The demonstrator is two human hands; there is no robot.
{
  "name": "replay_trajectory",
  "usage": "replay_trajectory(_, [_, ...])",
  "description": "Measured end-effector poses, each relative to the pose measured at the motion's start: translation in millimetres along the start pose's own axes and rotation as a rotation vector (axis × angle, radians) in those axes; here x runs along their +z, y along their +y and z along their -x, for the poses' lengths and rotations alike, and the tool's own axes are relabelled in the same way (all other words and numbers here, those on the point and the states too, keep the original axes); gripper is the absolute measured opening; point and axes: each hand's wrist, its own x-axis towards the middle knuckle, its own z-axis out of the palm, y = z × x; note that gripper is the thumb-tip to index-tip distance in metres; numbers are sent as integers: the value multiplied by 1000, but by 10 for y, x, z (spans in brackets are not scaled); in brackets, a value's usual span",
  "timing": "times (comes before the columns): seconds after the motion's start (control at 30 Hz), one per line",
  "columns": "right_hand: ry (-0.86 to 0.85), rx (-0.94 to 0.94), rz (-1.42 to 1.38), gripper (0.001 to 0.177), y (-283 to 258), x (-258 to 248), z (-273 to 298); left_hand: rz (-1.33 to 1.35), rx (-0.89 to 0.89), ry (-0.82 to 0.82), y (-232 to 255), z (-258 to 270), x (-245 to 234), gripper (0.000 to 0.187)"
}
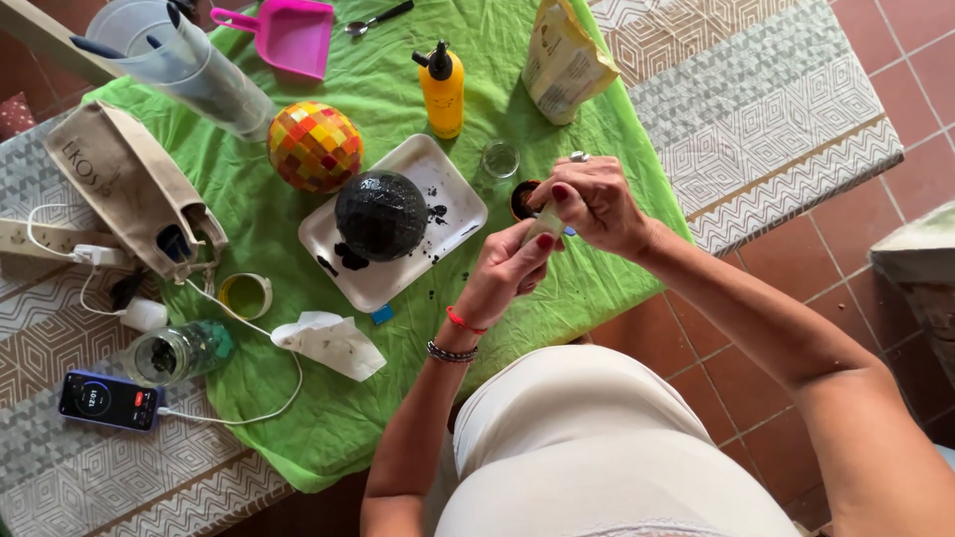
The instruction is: Mixing a dark liquid or paint in a small container using a brush.
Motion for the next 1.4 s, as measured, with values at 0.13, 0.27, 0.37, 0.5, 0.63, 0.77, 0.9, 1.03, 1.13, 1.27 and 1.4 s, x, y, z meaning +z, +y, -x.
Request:
replay_trajectory(0.13, [22, -5, 119, 44, -65, 13, 30, -601, 250, 109, 38, 44, 40, 11])
replay_trajectory(0.27, [-10, 31, 173, 42, -145, 71, 43, -839, 326, 247, 72, 109, 136, 11])
replay_trajectory(0.37, [-58, -18, 224, 31, -235, 144, -24, -927, 373, 342, -199, 18, 14, 21])
replay_trajectory(0.5, [-91, 191, 259, 43, 43, 182, 389, -823, 613, 587, -319, 75, -523, 29])
replay_trajectory(0.63, [-275, 394, 843, 35, 329, 54, 974, -853, 738, 1092, 476, 464, -1084, 38])
replay_trajectory(0.77, [-397, 570, 876, 51, 651, 22, 1560, -1205, 659, 1387, 296, 682, -2340, 37])
replay_trajectory(0.9, [-387, 753, 838, 72, 739, 143, 1735, -1244, 568, 1568, -230, 763, -3336, 48])
replay_trajectory(1.03, [-388, 978, 733, 92, 866, 278, 1751, -1175, 372, 1674, -626, 924, -3615, 52])
replay_trajectory(1.13, [-223, 1014, 544, 89, 945, 372, 1739, -1195, 339, 1654, -547, 955, -3529, 47])
replay_trajectory(1.27, [-85, 905, 474, 66, 1024, 488, 1793, -1090, 210, 1570, -455, 1004, -3313, 85])
replay_trajectory(1.4, [172, 774, 202, 40, 1184, 486, 1996, -1374, 557, 1429, -422, 735, -2031, 64])
